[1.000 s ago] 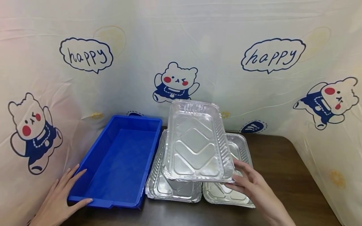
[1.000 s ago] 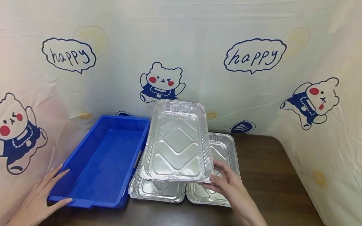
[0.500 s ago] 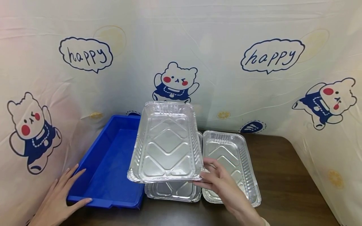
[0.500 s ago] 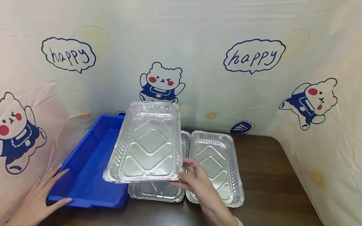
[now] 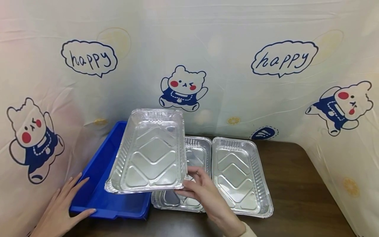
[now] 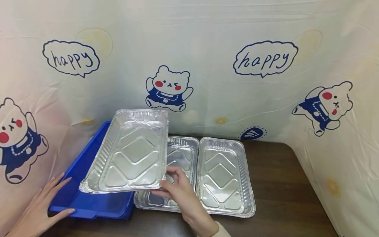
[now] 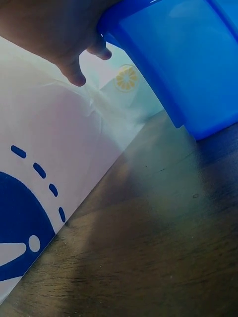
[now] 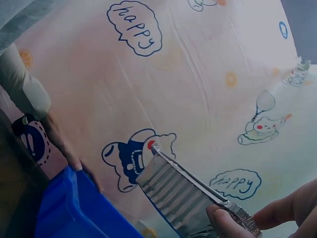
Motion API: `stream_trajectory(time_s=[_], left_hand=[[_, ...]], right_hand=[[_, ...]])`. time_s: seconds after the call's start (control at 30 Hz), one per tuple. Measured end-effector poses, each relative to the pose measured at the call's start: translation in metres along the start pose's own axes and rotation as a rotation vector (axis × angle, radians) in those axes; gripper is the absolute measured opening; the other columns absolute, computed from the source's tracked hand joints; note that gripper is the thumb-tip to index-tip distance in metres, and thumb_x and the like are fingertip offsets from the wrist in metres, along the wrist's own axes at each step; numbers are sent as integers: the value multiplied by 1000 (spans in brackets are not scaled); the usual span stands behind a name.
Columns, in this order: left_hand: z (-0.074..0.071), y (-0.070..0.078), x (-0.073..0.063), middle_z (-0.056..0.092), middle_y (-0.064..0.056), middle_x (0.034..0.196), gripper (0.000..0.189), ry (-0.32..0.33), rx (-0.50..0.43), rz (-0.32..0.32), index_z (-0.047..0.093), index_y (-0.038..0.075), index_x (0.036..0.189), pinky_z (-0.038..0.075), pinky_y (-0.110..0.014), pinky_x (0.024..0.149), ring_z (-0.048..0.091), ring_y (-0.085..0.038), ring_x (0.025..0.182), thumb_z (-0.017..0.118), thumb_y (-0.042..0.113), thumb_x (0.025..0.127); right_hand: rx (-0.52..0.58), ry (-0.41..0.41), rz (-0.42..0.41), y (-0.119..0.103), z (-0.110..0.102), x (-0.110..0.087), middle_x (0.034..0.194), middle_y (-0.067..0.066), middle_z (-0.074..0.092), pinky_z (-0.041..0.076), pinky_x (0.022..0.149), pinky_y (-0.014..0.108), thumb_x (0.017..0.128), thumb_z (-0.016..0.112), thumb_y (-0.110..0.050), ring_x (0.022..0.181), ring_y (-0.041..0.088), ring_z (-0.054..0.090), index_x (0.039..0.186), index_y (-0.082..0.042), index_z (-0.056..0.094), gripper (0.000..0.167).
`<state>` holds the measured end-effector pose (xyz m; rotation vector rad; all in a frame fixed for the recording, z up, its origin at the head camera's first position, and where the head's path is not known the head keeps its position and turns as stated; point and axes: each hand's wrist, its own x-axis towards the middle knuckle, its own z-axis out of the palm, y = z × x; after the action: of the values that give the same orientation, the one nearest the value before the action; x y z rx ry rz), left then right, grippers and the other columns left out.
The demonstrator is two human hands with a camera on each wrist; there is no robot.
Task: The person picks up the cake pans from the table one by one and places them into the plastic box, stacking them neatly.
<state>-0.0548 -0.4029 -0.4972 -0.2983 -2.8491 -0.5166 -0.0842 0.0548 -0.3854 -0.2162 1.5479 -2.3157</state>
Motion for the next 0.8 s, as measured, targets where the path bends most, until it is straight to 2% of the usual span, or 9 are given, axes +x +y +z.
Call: stream_trajectory(time_s=[0.23,0.43,0.63,0.8], left_hand=[[0,0,1,19,-23,172,111,7,-9,-6,28,10,166,-21,-61,122,3,-51,159,89,44,80],[-1,0,2,16,-25,172,112,-20,-8,-39,23,10,168,-23,-58,121,1,-52,159,87,46,83],[-1,0,2,16,-28,171,113,-30,-1,-61,21,5,167,-25,-54,121,0,-51,159,86,47,84],[0,-1,2,17,-28,171,114,-15,-1,-53,22,3,166,-23,-52,123,0,-50,159,87,47,83]], right_hand=[[53,8,-20,14,25,11,146,30,50,61,94,41,98,60,5,111,37,71,138,12,40,45],[95,36,-28,26,44,20,149,29,45,62,90,40,95,58,9,109,41,71,135,13,41,44],[118,65,-22,39,62,29,142,25,48,64,85,39,92,58,13,101,44,73,131,11,43,42],[106,75,-28,48,74,35,138,26,50,64,82,38,91,57,14,99,54,72,128,9,43,40]])
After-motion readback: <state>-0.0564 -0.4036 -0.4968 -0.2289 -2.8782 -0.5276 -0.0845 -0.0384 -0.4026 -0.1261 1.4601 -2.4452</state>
